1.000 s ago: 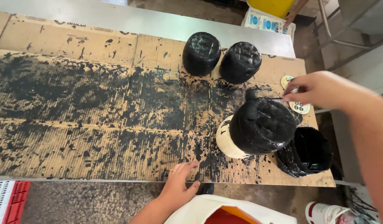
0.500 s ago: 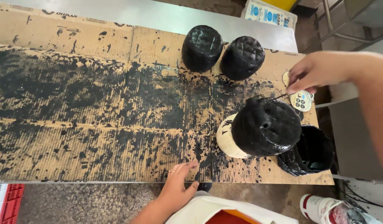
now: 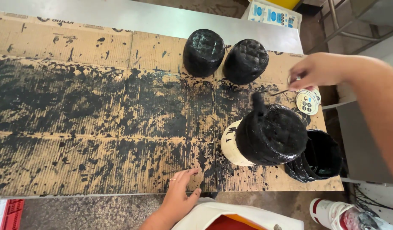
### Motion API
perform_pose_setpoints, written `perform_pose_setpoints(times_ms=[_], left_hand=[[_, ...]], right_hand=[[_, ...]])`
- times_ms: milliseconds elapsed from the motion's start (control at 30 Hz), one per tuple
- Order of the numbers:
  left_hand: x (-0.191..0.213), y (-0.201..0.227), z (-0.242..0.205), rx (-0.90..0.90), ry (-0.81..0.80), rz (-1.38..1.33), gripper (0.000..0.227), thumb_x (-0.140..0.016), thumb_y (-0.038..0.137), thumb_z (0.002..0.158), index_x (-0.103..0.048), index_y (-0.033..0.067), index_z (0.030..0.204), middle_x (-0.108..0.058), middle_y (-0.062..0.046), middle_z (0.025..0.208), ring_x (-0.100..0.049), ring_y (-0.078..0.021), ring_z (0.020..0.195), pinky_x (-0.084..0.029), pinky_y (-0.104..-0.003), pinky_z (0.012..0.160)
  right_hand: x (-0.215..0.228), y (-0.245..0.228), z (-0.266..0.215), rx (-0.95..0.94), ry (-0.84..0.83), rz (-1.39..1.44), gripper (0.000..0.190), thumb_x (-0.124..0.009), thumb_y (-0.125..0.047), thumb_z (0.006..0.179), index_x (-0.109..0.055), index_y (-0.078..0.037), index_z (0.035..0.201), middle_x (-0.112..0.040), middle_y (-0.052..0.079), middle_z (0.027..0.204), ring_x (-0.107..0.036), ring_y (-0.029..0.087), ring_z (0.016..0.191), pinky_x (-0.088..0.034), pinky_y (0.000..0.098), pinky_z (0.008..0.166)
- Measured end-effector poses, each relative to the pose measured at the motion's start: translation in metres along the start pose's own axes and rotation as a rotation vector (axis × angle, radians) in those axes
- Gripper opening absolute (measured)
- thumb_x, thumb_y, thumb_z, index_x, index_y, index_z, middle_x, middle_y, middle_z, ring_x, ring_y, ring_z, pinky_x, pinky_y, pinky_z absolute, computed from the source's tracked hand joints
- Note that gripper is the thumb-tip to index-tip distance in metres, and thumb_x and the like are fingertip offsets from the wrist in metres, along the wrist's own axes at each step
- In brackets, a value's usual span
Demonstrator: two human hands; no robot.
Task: Applying black wax to cheese wheels using a brush on a workbench
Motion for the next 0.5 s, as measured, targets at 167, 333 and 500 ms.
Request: perform_pose_setpoints(times_ms=[167,333,500], left_hand=[[0.004,-0.005,0.002,-0.044,0.026,-0.03,0.057,-0.062,0.027,0.092,-0.05,0.0239,0.148,-0.049,-0.003,0.15,-0.041,-0.0246,0.141,-0.035,-0.051,0.112],[0.005,-0.007,0.005,-0.037,0.034,-0.029,0.058,-0.063,0.026,0.092,-0.05,0.0246,0.149,-0.05,-0.003,0.148,-0.041,-0.024,0.141,-0.034,-0.05,0.115],[0.0,0.01,0.009,-0.028,-0.046,0.025,0.056,-0.062,0.03,0.093,-0.048,0.0274,0.148,-0.046,0.0,0.153,-0.043,-0.0207,0.136,-0.051,-0.035,0.09]], right_hand=[[-0.015,0.103,0.009,-0.108,0.064,0.113,0.03,-0.074,-0.039,0.091,-0.089,-0.017,0.105,-0.075,0.011,0.067,-0.072,0.023,0.07,-0.048,0.0347,0.097],[-0.022,0.078,-0.026,-0.171,0.172,0.36,0.029,-0.081,-0.027,0.087,-0.086,-0.005,0.106,-0.083,0.011,0.094,-0.072,0.026,0.074,-0.053,0.0337,0.086],[-0.054,-0.015,-0.049,0.14,0.208,0.103,0.032,-0.074,-0.046,0.084,-0.081,-0.026,0.109,-0.083,-0.009,0.108,-0.078,0.013,0.097,-0.057,0.0294,0.105]])
Point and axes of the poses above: each hand's wrist, its own z-axis towards the middle knuckle, its own x-axis out of the back of the hand, y = z × x, the point moved 10 cm from there along z, towards the middle knuckle
